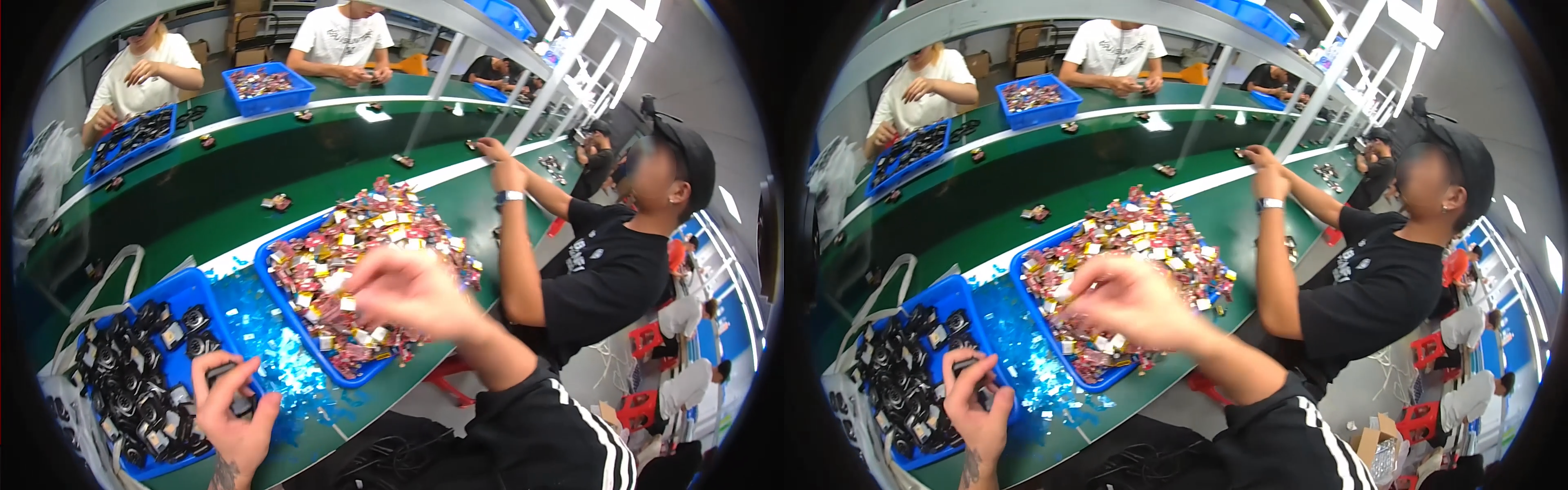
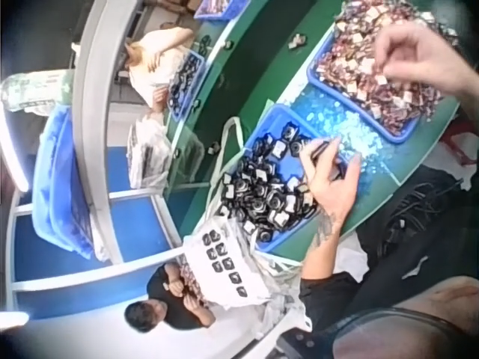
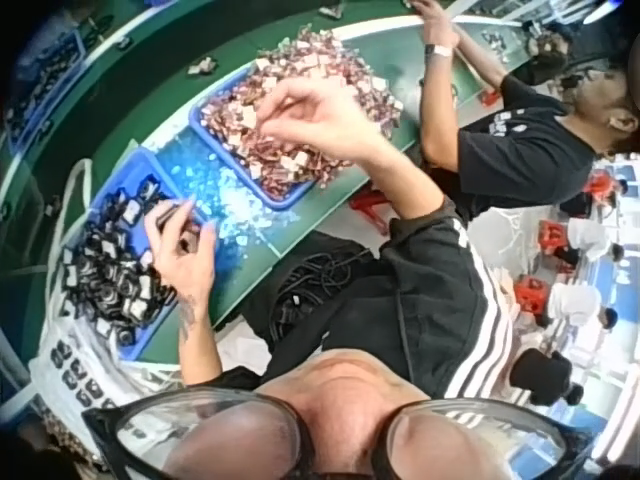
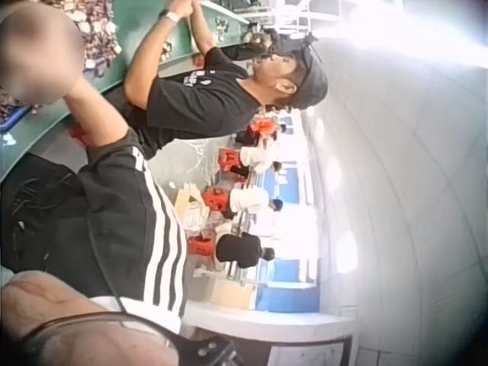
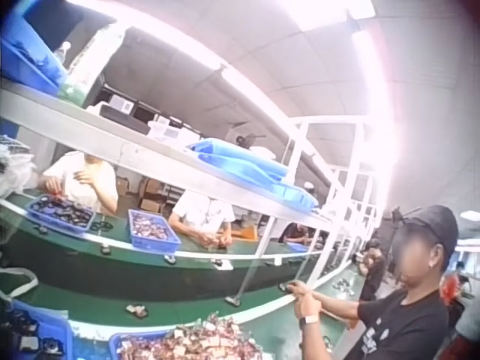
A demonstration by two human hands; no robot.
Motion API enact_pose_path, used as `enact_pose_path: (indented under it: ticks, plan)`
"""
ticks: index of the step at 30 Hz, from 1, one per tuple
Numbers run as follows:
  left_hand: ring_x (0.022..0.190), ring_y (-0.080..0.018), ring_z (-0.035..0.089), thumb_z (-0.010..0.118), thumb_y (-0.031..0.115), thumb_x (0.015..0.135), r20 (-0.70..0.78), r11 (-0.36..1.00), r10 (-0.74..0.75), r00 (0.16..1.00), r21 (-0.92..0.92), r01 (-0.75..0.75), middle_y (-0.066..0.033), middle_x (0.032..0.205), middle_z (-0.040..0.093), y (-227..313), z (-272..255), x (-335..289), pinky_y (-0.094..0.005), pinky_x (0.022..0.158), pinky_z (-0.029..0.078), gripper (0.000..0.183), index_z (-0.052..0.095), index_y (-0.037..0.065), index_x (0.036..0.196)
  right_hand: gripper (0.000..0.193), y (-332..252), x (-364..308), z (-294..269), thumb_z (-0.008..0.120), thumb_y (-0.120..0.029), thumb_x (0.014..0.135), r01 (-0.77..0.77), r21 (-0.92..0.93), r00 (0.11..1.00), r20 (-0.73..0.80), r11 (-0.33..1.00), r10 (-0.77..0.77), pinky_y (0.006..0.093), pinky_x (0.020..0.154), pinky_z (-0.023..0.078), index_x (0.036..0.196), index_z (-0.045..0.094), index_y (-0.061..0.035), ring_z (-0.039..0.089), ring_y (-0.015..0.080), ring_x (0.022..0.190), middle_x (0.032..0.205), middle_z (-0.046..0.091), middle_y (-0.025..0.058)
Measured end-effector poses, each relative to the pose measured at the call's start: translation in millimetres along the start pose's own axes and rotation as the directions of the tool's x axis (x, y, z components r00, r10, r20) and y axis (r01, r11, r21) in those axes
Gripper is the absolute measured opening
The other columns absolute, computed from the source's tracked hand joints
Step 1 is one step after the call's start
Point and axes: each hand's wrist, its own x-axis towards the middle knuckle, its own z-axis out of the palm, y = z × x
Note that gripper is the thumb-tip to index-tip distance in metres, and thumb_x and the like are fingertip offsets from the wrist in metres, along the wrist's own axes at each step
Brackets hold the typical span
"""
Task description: Manually assemble small electronic parts and components on a factory production line.
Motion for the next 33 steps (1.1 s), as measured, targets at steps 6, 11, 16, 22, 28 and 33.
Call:
enact_pose_path:
  ticks: [6, 11, 16, 22, 28, 33]
  plan:
    - [0.077, -0.0256, 0.059, 0.082, 0.004, 0.063, 0.121, 0.85, 0.401, 0.908, 0.321, -0.418, -0.0122, 0.092, 0.056, -8.0, 12.6, -1.0, -0.0347, 0.065, 0.049, 0.032, 0.072, 0.003, 0.093, 0.018, 41.9, -3.1, 75.6, 0.063, -0.005, 0.092, -0.222, 0.312, 0.955, 0.261, 0.924, 0.141, 0.0204, 0.062, 0.051, 0.105, 0.053, 0.0007, 0.06, 0.0064, 0.073, 0.094, 0.057, 0.0035]
    - [0.075, -0.022, 0.059, 0.072, -0.001, 0.07, 0.011, 0.99, 0.122, 0.992, 0.068, -0.122, -0.0123, 0.091, 0.057, 3.6, 14.8, -2.4, -0.0313, 0.066, 0.047, 0.011, 0.069, 0.002, 0.08, 0.012, 41.2, -5.5, 78.5, 0.061, -0.006, 0.093, -0.074, 0.271, 0.974, 0.227, 0.96, 0.011, 0.0215, 0.066, 0.053, 0.1, 0.055, 0.0014, 0.06, 0.0092, 0.079, 0.093, 0.056, 0.0054]
    - [0.077, -0.0139, 0.053, 0.069, 0.001, 0.074, 0.134, 0.996, 0.062, 0.989, -0.068, -0.053, -0.0088, 0.094, 0.054, 0.6, 9.2, -1.3, -0.0278, 0.066, 0.043, 0.008, 0.066, 0.001, 0.08, 0.012, 26.2, -5.4, 72.0, 0.066, -0.006, 0.087, 0.235, -0.198, 0.957, 0.219, 0.952, -0.191, 0.0292, 0.066, 0.055, 0.092, 0.057, 0.001, 0.062, 0.0199, 0.08, 0.089, 0.059, 0.0113]
    - [0.076, -0.0178, 0.057, 0.073, 0.002, 0.07, 0.049, 0.998, 0.02, 0.999, -0.066, -0.016, -0.0113, 0.094, 0.057, -3.1, 12.8, -1.1, -0.0281, 0.068, 0.046, 0.01, 0.068, 0.001, 0.079, 0.013, 26.8, -1.3, 74.6, 0.067, -0.011, 0.089, 0.113, -0.307, 0.978, 0.201, 0.945, -0.052, 0.0294, 0.059, 0.05, 0.09, 0.058, -0.0016, 0.062, 0.0155, 0.072, 0.084, 0.059, 0.0071]
    - [0.075, -0.0131, 0.053, 0.068, -0.002, 0.074, 0.048, 0.996, 0.017, 0.999, -0.085, -0.013, -0.0102, 0.096, 0.054, -8.8, 8.5, -0.7, -0.0256, 0.065, 0.043, 0.008, 0.065, -0.002, 0.081, 0.015, 42.5, 2.8, 88.0, 0.068, -0.01, 0.086, 0.348, -0.405, 0.937, 0.169, 0.846, -0.305, 0.0319, 0.055, 0.048, 0.091, 0.056, -0.0025, 0.061, 0.022, 0.066, 0.079, 0.055, 0.0086]
    - [0.082, -0.0151, 0.058, 0.071, -0.001, 0.073, -0.021, 0.989, -0.11, 0.994, -0.102, 0.108, -0.0115, 0.091, 0.062, -15.1, 6.6, 2.1, -0.0264, 0.069, 0.047, 0.008, 0.069, -0.003, 0.08, 0.018, 41.1, -9.0, 94.7, 0.074, -0.008, 0.078, 0.552, -0.629, 0.814, 0.264, 0.547, -0.518, 0.0344, 0.053, 0.048, 0.088, 0.06, -0.0043, 0.06, 0.0266, 0.065, 0.077, 0.057, 0.0085]
